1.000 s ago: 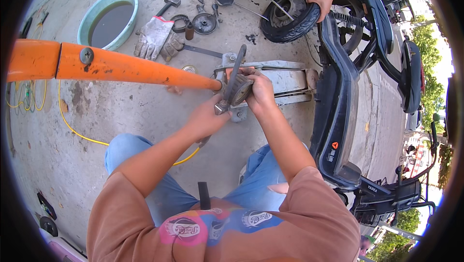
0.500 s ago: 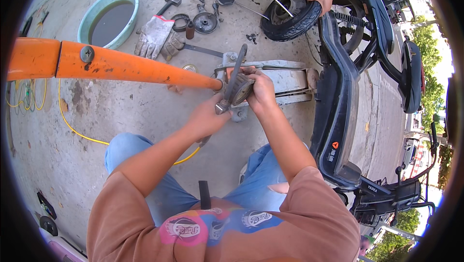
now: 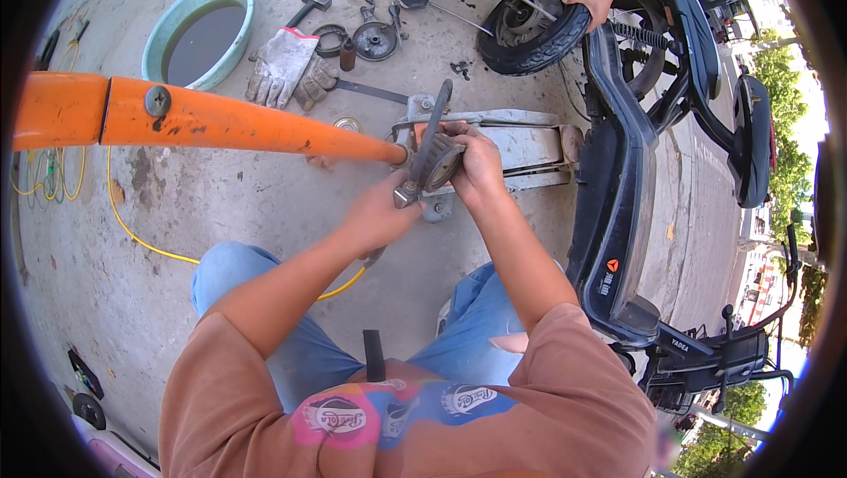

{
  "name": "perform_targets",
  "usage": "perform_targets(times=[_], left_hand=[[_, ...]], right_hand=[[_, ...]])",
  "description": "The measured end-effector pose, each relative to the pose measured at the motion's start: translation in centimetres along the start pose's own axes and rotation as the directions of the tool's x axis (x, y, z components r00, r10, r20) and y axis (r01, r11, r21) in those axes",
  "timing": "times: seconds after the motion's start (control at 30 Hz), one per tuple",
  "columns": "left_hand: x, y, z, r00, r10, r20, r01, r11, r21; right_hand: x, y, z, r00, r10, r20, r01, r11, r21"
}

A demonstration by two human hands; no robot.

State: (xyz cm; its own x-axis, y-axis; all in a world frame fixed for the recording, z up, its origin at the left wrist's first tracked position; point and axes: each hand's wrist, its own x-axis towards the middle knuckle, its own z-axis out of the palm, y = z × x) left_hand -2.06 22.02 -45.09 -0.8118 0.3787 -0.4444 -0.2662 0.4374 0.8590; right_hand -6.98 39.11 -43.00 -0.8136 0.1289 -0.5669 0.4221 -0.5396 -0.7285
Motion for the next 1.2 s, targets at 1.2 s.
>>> perform_targets(times=[1.2], left_hand=[[-0.5, 1.2, -0.3, 0.999, -0.049, -0.024, 0.047, 0.996, -0.081]], right_hand=[[0.7, 0.0, -0.2, 1.0, -0.017, 0.008, 0.017, 0.999, -0.034]])
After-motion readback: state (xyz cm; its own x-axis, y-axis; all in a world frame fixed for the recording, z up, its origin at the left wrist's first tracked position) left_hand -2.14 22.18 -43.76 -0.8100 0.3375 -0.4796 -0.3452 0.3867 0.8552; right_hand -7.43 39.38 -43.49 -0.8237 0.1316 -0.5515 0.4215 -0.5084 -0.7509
